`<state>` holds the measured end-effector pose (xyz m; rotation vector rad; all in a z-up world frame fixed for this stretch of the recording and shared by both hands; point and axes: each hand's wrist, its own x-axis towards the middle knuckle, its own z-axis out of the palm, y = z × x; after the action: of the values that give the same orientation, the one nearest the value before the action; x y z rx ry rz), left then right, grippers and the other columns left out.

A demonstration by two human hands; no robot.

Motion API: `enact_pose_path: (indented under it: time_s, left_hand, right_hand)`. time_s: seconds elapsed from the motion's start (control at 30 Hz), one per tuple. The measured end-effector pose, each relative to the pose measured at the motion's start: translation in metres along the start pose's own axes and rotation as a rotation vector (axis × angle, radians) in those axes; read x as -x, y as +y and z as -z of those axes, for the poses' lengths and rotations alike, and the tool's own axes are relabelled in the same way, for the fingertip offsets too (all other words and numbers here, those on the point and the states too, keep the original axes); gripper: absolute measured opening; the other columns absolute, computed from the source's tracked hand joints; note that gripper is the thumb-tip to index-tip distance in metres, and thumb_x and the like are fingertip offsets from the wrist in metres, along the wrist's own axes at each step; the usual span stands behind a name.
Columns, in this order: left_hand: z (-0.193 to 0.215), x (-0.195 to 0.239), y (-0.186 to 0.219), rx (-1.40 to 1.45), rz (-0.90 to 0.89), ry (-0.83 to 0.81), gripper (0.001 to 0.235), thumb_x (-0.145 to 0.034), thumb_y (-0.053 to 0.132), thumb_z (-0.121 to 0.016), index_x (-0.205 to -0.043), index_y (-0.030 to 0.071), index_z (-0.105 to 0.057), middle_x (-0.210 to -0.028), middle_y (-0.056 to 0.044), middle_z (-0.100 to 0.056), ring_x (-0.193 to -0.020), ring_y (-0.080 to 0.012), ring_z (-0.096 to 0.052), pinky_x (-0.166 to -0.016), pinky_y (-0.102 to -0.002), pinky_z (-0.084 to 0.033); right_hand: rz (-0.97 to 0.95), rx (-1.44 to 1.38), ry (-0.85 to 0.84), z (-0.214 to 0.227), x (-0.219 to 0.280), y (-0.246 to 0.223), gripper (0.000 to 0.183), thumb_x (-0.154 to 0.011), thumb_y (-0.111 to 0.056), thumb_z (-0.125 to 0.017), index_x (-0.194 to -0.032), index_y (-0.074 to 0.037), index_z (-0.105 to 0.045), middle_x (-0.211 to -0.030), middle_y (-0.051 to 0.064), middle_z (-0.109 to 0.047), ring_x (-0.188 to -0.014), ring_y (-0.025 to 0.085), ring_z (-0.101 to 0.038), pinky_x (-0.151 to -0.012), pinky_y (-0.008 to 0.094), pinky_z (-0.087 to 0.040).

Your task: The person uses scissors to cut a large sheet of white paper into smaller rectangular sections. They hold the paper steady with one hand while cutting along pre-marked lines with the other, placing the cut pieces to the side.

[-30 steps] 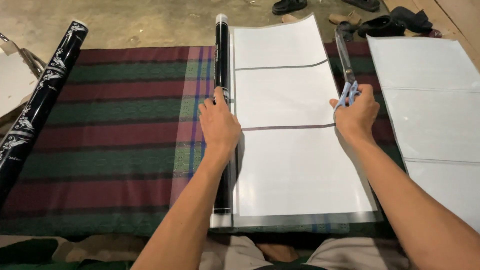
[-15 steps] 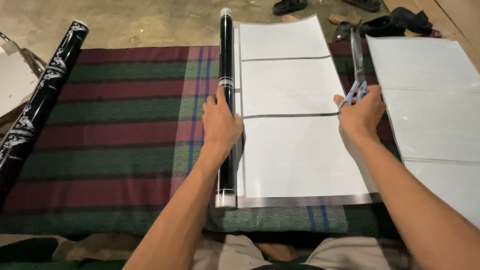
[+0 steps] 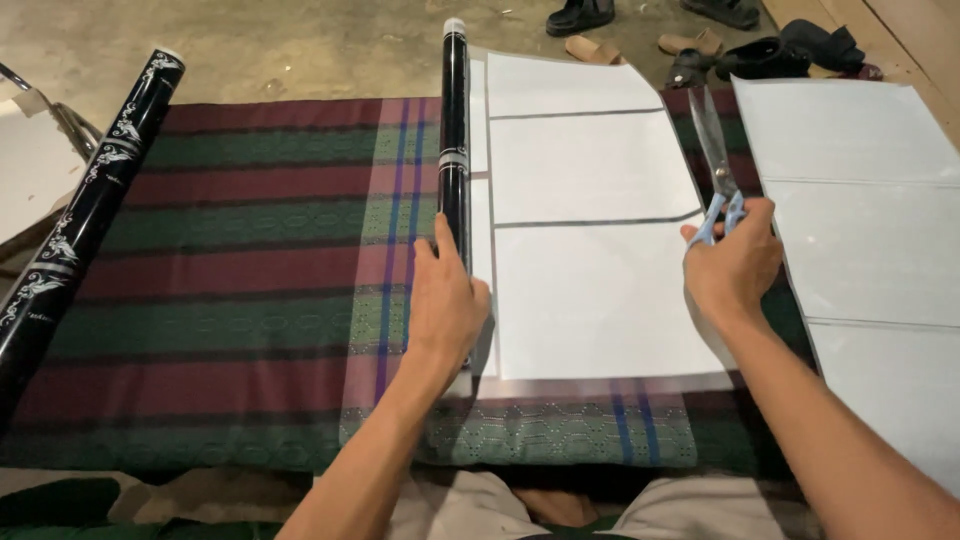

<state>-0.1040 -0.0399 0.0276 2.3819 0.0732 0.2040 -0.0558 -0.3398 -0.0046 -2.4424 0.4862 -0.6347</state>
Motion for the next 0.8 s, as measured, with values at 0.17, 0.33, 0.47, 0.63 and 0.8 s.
enact_pose_path:
  time_s: [0.17,0.33,0.47,0.63,0.8]
  left_hand:
    - [-0.01,-0.022,0.007,-0.034,0.008,0.005,0.082,-0.081,-0.011,-0.06,-0.155,-0.015,-0.026,-0.126,-0.043,-0.049,-0.1,-0.0482,-0.067,-0.081,-0.05,-0.061]
    - [-0.02,-0.045,0.004,-0.103,-0.026,0.012,0.08,-0.083,-0.009,-0.063,-0.154,-0.015,-0.027,-0.126,-0.039,-0.049,-0.103,-0.0458,-0.067,-0.083,-0.047,-0.061]
    - [-0.033,-0.066,-0.007,-0.072,-0.036,0.025,0.079,-0.084,-0.008,-0.063,-0.154,-0.012,-0.028,-0.125,-0.036,-0.049,-0.106,-0.045,-0.064,-0.086,-0.05,-0.06]
    - [-0.036,-0.073,-0.012,0.034,-0.035,0.081,0.083,-0.082,-0.006,-0.065,-0.155,-0.008,-0.026,-0.124,-0.037,-0.049,-0.111,-0.05,-0.061,-0.091,-0.054,-0.058]
    - [-0.032,-0.053,-0.019,-0.199,0.006,0.008,0.092,-0.076,0.014,-0.074,-0.156,-0.003,-0.032,-0.132,-0.037,-0.047,-0.118,-0.0489,-0.056,-0.096,-0.054,-0.054]
  right_hand:
    - [0.025,0.018,0.046,-0.013,-0.027,0.005,0.05,-0.087,-0.019,-0.091,-0.119,-0.002,-0.057,-0.094,0.01,-0.074,-0.095,0.046,-0.071,-0.084,0.059,-0.051]
    - [-0.016,0.072,0.026,-0.015,-0.023,0.011,0.053,-0.086,-0.025,-0.093,-0.119,-0.005,-0.056,-0.09,0.005,-0.074,-0.092,0.043,-0.072,-0.081,0.059,-0.052]
    - [-0.026,0.129,-0.002,-0.01,-0.016,0.008,0.055,-0.085,-0.023,-0.09,-0.12,-0.001,-0.054,-0.094,0.012,-0.074,-0.095,0.047,-0.071,-0.081,0.064,-0.052]
    - [-0.047,0.157,-0.011,-0.008,-0.017,0.005,0.049,-0.086,-0.015,-0.086,-0.119,0.0,-0.053,-0.094,0.013,-0.074,-0.096,0.049,-0.071,-0.082,0.065,-0.051]
    - [-0.036,0.153,-0.026,-0.001,-0.008,0.006,0.048,-0.087,-0.013,-0.083,-0.122,0.003,-0.054,-0.092,0.013,-0.074,-0.091,0.047,-0.072,-0.08,0.064,-0.052]
